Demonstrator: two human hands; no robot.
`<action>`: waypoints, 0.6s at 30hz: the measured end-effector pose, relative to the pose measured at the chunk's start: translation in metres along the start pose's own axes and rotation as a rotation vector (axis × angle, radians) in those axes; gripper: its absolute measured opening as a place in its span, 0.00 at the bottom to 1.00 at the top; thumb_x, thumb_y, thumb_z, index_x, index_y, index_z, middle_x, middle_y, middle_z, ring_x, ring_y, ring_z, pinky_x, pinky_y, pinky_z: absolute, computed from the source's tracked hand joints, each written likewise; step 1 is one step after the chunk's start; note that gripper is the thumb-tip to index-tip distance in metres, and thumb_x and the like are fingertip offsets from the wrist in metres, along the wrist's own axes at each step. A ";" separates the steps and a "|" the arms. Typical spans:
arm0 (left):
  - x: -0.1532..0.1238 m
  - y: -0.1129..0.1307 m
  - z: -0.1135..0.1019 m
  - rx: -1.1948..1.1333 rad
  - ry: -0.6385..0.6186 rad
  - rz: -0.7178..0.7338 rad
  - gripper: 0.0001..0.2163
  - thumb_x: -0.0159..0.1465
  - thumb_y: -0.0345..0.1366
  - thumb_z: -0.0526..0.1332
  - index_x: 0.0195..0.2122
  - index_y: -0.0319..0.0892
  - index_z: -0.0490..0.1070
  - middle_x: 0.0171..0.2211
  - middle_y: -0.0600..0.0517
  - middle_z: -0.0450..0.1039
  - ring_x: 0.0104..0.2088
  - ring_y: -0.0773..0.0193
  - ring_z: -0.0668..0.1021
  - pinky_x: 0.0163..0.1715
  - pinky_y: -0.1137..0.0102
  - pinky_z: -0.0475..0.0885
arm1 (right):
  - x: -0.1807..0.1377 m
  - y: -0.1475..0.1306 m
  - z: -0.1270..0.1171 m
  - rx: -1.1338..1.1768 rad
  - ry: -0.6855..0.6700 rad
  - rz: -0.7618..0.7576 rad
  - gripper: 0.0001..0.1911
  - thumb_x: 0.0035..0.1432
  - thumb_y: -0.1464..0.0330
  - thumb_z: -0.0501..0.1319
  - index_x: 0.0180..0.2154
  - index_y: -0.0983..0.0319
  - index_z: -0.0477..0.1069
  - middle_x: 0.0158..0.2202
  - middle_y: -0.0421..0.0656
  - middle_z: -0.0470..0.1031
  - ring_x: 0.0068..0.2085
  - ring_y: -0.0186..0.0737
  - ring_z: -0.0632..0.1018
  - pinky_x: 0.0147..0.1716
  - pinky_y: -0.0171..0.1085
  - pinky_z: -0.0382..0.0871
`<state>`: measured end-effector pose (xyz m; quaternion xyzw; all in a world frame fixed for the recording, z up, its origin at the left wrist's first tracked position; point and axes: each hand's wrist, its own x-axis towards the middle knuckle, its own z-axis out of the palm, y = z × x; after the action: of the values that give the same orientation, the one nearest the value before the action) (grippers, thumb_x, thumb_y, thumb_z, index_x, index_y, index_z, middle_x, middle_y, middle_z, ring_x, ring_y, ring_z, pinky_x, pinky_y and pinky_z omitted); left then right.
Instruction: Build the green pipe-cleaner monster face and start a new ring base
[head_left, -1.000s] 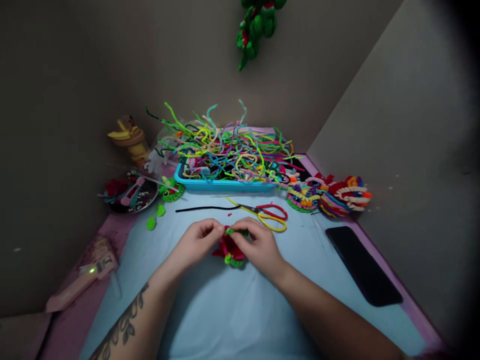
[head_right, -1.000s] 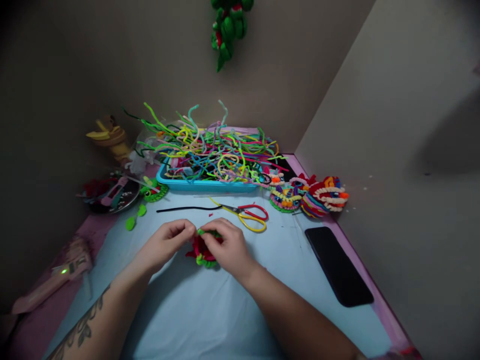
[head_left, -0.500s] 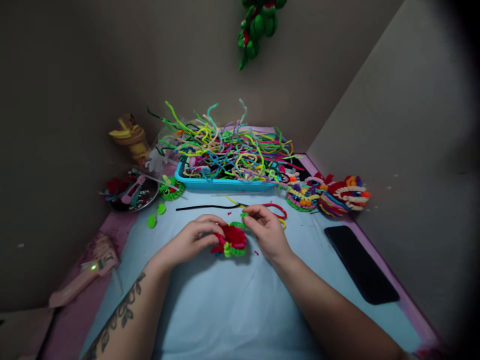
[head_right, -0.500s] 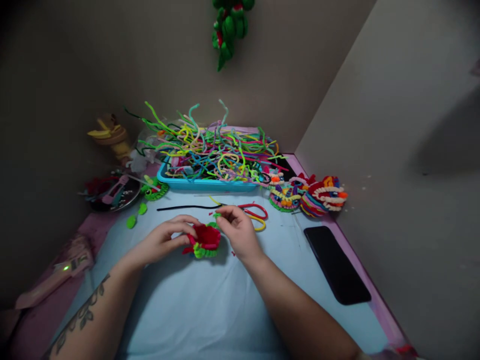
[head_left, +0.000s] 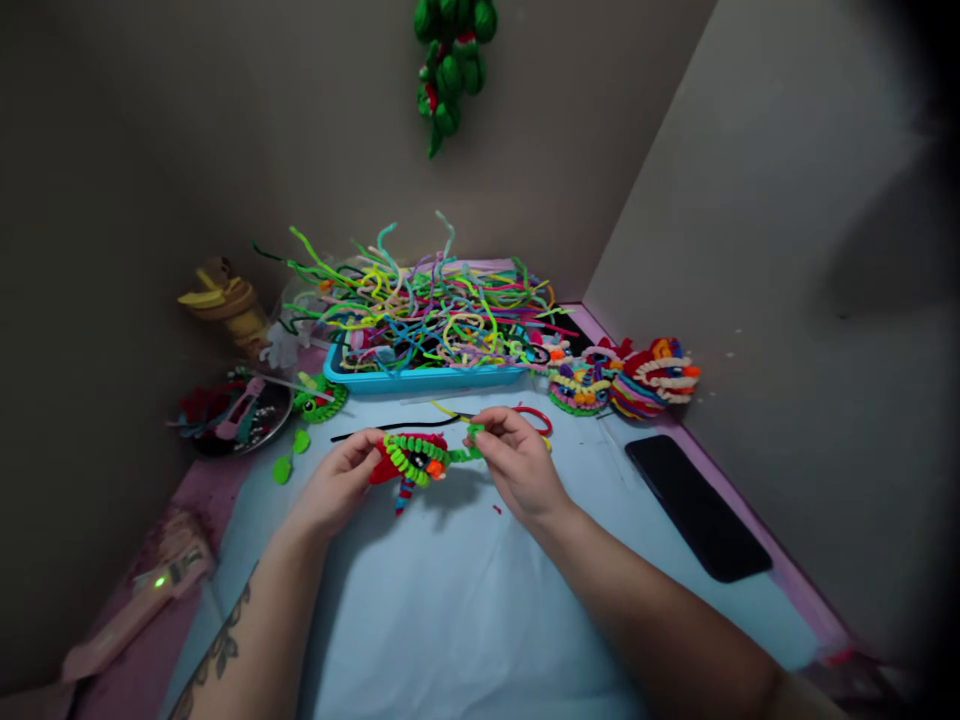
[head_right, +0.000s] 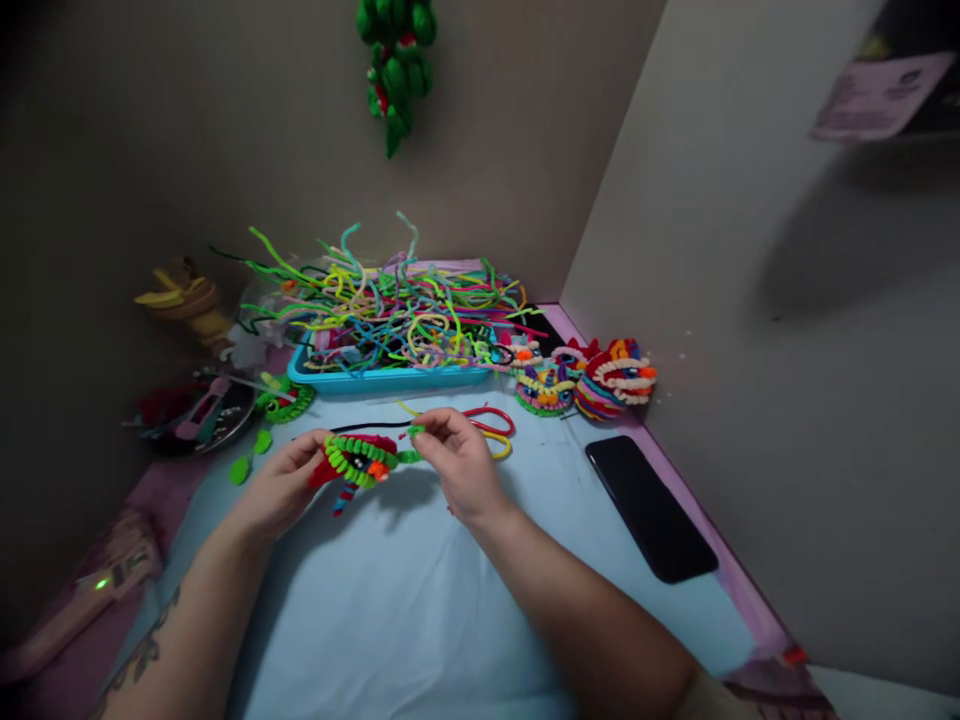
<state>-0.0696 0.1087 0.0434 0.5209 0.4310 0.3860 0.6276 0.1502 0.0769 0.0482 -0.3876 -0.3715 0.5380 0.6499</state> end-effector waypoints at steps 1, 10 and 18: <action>0.000 0.000 0.001 -0.001 -0.005 -0.010 0.13 0.55 0.45 0.65 0.32 0.41 0.67 0.27 0.54 0.69 0.26 0.68 0.70 0.28 0.73 0.64 | 0.000 -0.001 0.000 0.012 0.000 0.001 0.11 0.45 0.65 0.67 0.33 0.59 0.71 0.28 0.39 0.71 0.30 0.34 0.72 0.32 0.35 0.69; -0.002 0.004 0.012 0.082 -0.131 -0.013 0.12 0.58 0.43 0.63 0.34 0.39 0.69 0.26 0.55 0.69 0.25 0.70 0.68 0.28 0.74 0.63 | -0.005 -0.001 0.002 0.021 -0.102 0.011 0.08 0.49 0.67 0.66 0.34 0.59 0.72 0.31 0.38 0.70 0.33 0.33 0.71 0.34 0.33 0.65; -0.011 0.019 0.020 0.361 -0.260 0.120 0.10 0.63 0.41 0.58 0.34 0.38 0.70 0.29 0.52 0.72 0.30 0.66 0.72 0.33 0.72 0.65 | -0.014 -0.007 0.007 -0.338 -0.187 -0.068 0.05 0.52 0.70 0.62 0.35 0.61 0.72 0.32 0.41 0.74 0.36 0.36 0.74 0.39 0.36 0.67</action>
<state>-0.0553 0.0947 0.0652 0.6949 0.3769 0.2687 0.5503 0.1448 0.0634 0.0563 -0.4267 -0.5281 0.4793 0.5562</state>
